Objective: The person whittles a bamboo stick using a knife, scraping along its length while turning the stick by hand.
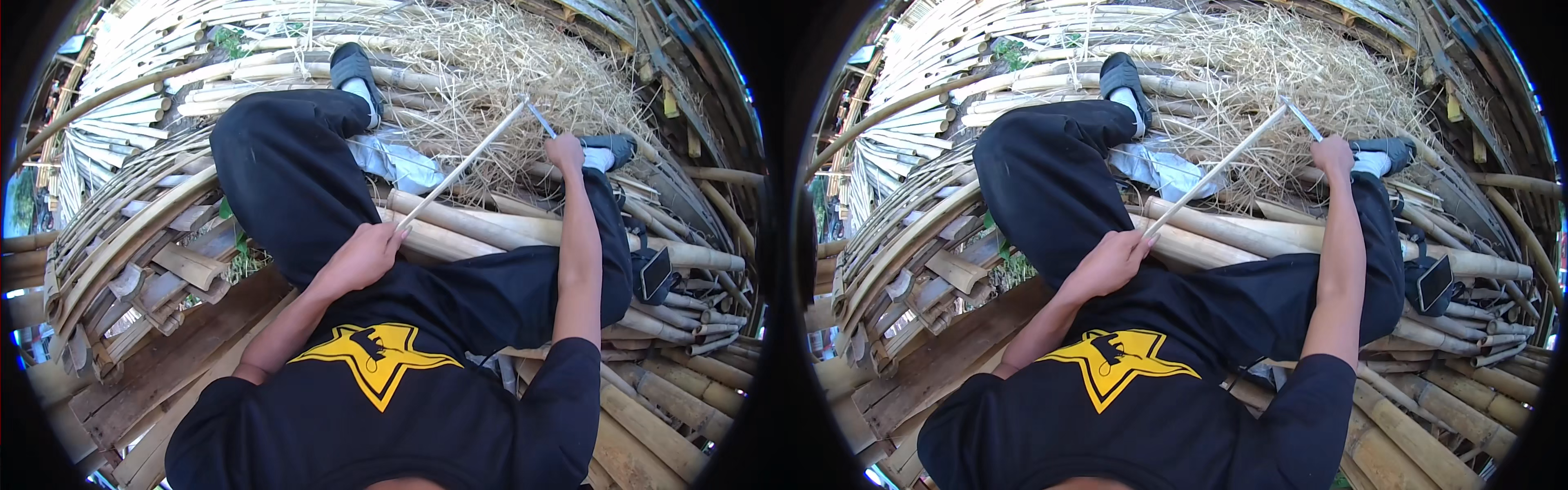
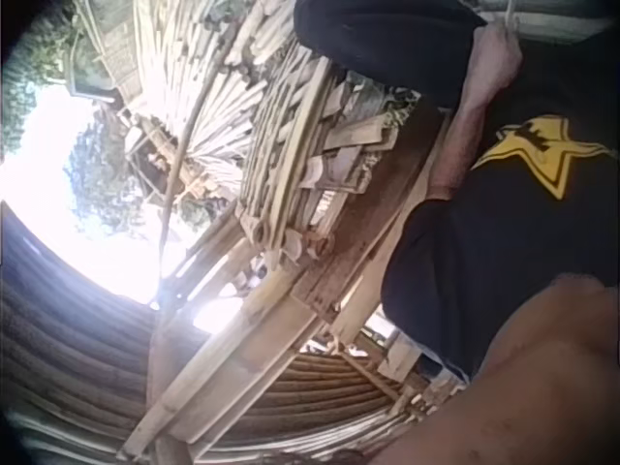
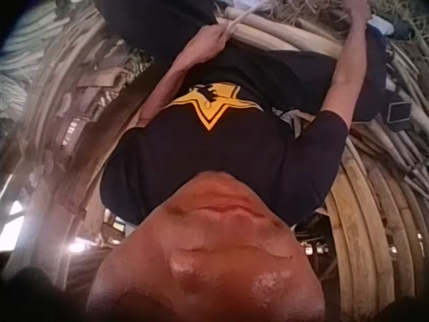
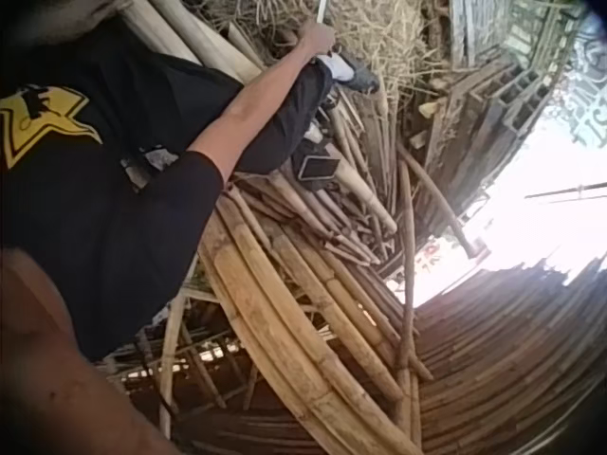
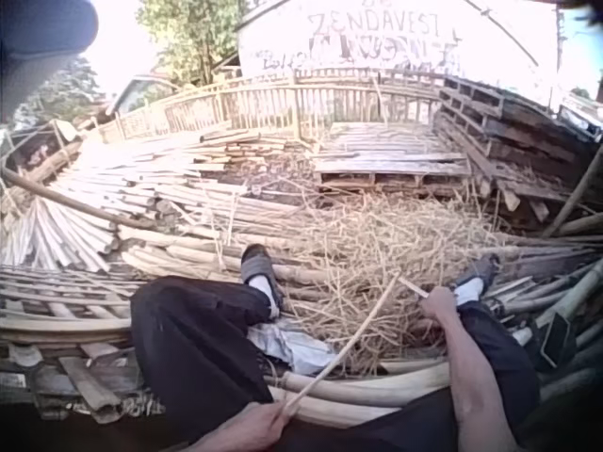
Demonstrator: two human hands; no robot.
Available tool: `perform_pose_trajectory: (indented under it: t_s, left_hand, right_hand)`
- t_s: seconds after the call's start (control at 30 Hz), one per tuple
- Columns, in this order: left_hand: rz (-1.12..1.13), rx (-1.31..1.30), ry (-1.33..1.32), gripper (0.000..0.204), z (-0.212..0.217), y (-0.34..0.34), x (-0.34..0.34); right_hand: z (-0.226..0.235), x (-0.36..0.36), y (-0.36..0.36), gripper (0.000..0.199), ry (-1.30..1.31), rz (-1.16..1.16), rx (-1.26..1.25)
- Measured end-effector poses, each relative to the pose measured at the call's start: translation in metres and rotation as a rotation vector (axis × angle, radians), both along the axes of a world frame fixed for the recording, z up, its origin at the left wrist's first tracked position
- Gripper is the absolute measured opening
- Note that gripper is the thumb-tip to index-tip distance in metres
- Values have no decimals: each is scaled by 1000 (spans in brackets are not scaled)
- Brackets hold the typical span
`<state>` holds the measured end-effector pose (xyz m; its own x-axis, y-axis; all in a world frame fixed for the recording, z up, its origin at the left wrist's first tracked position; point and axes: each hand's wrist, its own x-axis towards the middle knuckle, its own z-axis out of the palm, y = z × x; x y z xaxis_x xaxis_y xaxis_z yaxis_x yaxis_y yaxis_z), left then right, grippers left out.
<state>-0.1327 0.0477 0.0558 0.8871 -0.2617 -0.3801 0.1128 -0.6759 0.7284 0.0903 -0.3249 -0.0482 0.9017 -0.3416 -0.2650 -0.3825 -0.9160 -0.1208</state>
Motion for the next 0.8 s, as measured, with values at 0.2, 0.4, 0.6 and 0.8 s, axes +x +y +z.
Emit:
perform_pose_trajectory:
  t_s: [0.2,0.4,0.6,0.8]
  left_hand:
    - [-40,-44,-15,33,32,26,-4]
    - [289,-648,526,28,15,6,39]
    - [316,-902,496,26,-9,0,67]
    - [340,-806,391,24,-14,-14,76]
  right_hand:
    - [-21,1,-101,46,-199,-144,95]
    - [37,28,28,44,-279,-75,326]
    - [112,-30,128,48,-142,270,417]
    - [79,-85,168,40,23,523,335]
